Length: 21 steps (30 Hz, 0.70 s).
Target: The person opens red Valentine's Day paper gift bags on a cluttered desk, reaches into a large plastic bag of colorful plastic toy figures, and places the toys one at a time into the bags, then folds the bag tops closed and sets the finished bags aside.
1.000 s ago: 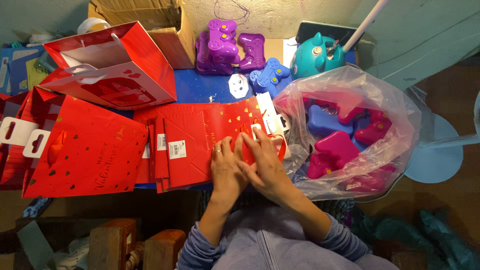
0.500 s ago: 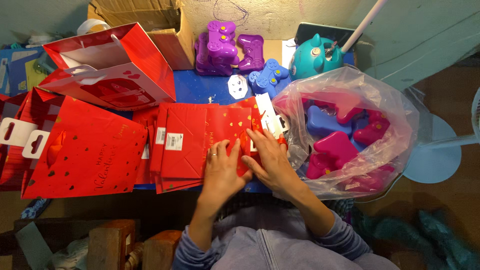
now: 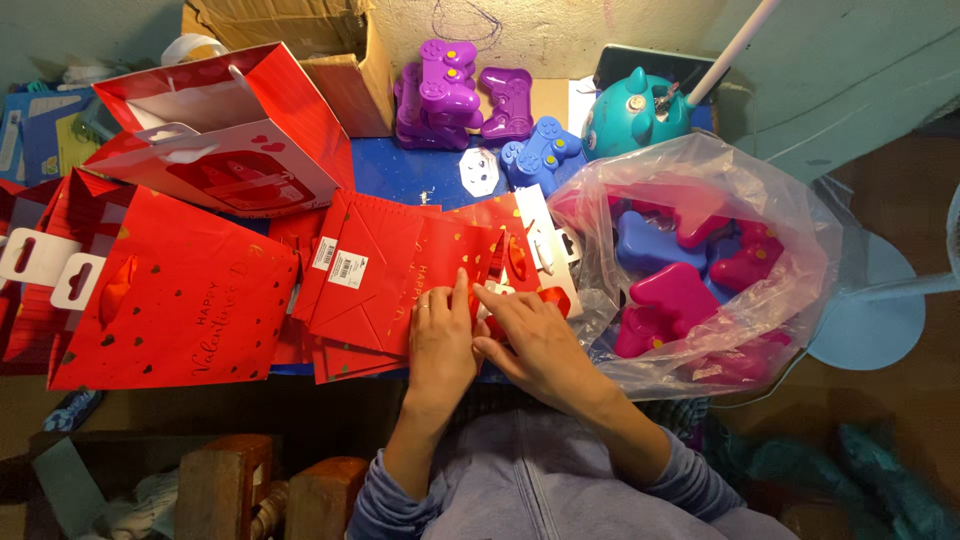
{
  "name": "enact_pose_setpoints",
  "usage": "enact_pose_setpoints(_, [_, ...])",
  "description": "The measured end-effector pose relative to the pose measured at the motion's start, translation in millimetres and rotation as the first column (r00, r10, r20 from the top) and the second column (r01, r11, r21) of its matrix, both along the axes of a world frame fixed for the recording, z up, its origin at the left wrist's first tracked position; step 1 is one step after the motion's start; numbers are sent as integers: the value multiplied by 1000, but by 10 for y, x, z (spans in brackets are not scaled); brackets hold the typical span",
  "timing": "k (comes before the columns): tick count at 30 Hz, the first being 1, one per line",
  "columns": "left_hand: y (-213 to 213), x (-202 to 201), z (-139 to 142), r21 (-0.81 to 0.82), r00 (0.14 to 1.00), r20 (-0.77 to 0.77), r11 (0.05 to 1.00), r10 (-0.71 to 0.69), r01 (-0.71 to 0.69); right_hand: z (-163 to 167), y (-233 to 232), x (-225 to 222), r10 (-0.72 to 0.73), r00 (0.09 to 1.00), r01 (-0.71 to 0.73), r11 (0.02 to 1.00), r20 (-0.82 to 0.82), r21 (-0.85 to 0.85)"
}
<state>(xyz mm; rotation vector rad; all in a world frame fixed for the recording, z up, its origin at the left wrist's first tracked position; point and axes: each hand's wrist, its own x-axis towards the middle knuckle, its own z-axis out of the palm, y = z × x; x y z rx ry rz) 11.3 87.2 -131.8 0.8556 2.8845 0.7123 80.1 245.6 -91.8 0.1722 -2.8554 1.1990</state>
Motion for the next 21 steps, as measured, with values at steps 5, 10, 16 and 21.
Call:
enact_pose_setpoints(5, [-75, -95, 116, 104, 996, 12, 990, 90, -91, 53, -32, 3, -100, 994, 100, 995, -32, 3])
enact_pose_setpoints(10, [-103, -18, 378, 113, 983, -31, 978, 179, -175, 5, -71, -79, 55, 938, -16, 993, -341, 115])
enact_pose_setpoints(16, [-192, 106, 735, 175, 976, -136, 974, 170, -145, -171, -134, -308, 235, 912, -170, 962, -335, 213])
enact_pose_setpoints(21, [-259, 241, 1009, 256, 963, -198, 958, 183, -130, -316, -158, -447, 267, 930, -206, 948, -254, 242])
